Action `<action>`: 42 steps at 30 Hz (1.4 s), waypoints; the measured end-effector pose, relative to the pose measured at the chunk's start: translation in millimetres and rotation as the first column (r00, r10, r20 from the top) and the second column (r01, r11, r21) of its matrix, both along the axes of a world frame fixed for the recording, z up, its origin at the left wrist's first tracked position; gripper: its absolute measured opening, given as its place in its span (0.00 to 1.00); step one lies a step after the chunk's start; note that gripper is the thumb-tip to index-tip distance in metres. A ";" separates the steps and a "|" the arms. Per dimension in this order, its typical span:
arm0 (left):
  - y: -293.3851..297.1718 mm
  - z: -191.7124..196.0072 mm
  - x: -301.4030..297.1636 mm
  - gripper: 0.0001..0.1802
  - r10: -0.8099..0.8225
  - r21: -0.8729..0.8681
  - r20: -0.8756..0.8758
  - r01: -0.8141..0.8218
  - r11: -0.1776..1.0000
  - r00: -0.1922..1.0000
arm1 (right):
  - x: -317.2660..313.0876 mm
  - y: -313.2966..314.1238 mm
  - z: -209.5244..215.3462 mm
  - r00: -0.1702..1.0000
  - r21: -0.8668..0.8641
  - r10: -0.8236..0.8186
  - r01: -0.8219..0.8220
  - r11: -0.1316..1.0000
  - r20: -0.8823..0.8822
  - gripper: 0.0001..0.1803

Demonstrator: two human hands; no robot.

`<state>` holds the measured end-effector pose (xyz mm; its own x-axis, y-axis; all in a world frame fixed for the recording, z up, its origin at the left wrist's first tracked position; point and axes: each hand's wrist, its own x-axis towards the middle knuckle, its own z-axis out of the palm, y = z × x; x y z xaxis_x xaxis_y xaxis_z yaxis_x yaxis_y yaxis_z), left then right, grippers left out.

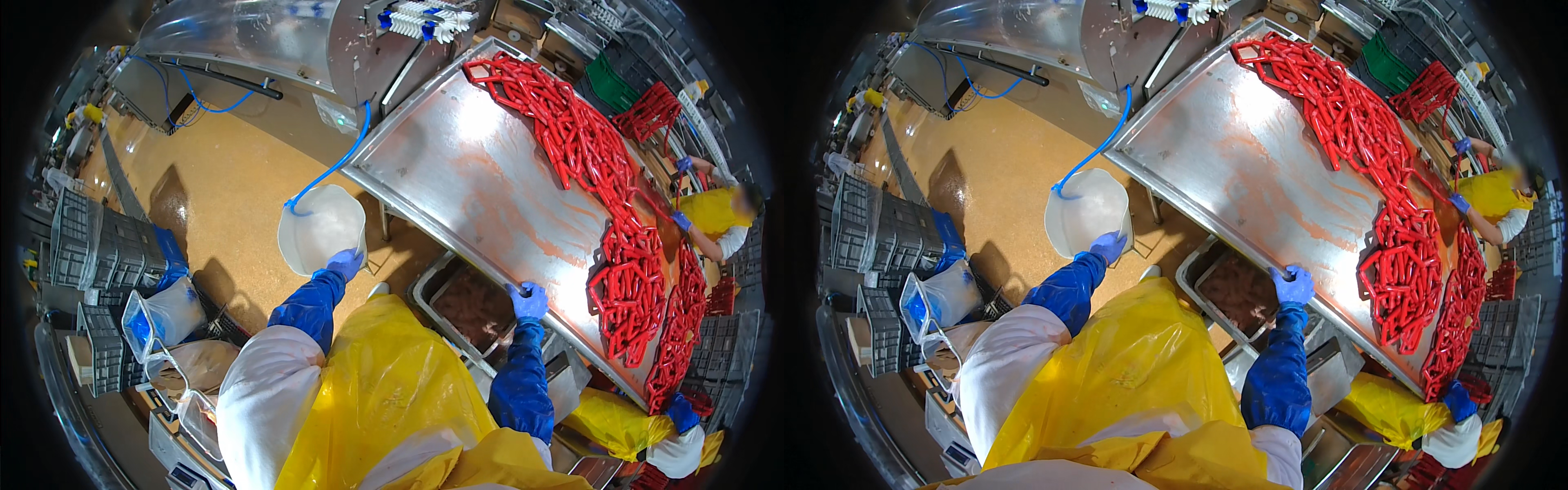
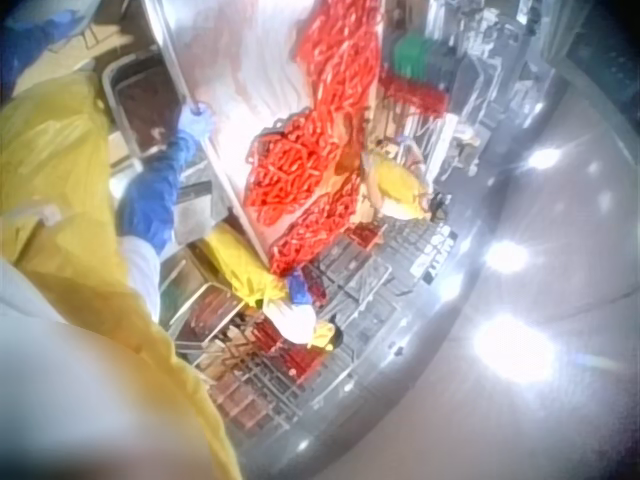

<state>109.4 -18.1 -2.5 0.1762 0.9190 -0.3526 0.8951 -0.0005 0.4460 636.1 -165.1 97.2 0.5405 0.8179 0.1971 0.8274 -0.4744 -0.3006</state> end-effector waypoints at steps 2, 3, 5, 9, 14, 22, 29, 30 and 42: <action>-0.2 -3.5 0.5 0.28 0.012 -0.002 0.023 -0.012 1.000 1.000 | 2.8 -0.6 -1.4 0.999 -0.021 -0.007 0.006 1.000 -0.049 0.30; 0.0 -4.3 0.1 0.28 0.018 -0.002 0.033 -0.018 1.000 0.999 | 2.6 -0.6 -1.9 0.999 -0.017 -0.008 0.007 1.000 -0.043 0.30; -0.7 -5.6 -0.3 0.28 0.022 0.008 0.035 -0.022 1.000 0.999 | 2.1 -0.5 -2.9 0.999 -0.009 -0.008 0.007 1.000 -0.031 0.30; 0.7 -4.0 -1.8 0.28 0.015 -0.020 0.028 -0.014 1.000 0.999 | 2.6 1.3 -2.2 0.998 -0.032 -0.015 0.013 0.999 -0.065 0.29; 0.9 17.4 9.4 0.29 0.006 -0.043 0.027 -0.005 0.999 1.000 | 5.5 -2.5 -3.7 0.999 -0.007 -0.017 0.017 1.000 -0.047 0.29; 0.6 -4.9 1.2 0.28 0.015 -0.018 0.056 -0.014 1.000 0.998 | -1.2 1.0 8.5 0.997 -0.028 -0.021 0.019 0.999 -0.069 0.29; 2.2 4.9 4.7 0.27 0.023 -0.059 0.001 -0.022 0.998 1.000 | 0.6 -0.7 5.3 0.998 0.001 -0.017 0.017 1.000 -0.065 0.29; 1.5 5.2 5.4 0.27 0.019 -0.041 -0.018 -0.020 0.999 1.000 | 0.7 -0.3 5.7 0.997 -0.003 -0.017 0.017 1.000 -0.069 0.29; -0.3 13.3 8.1 0.28 0.029 -0.069 -0.012 -0.030 0.997 1.000 | -1.9 0.4 11.1 0.999 -0.032 -0.014 0.012 0.999 -0.051 0.27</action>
<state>117.6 -18.4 10.8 0.1453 0.8970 -0.4174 0.8990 0.0564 0.4343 634.1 -164.7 108.3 0.5601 0.8160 0.1431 0.8049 -0.4950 -0.3273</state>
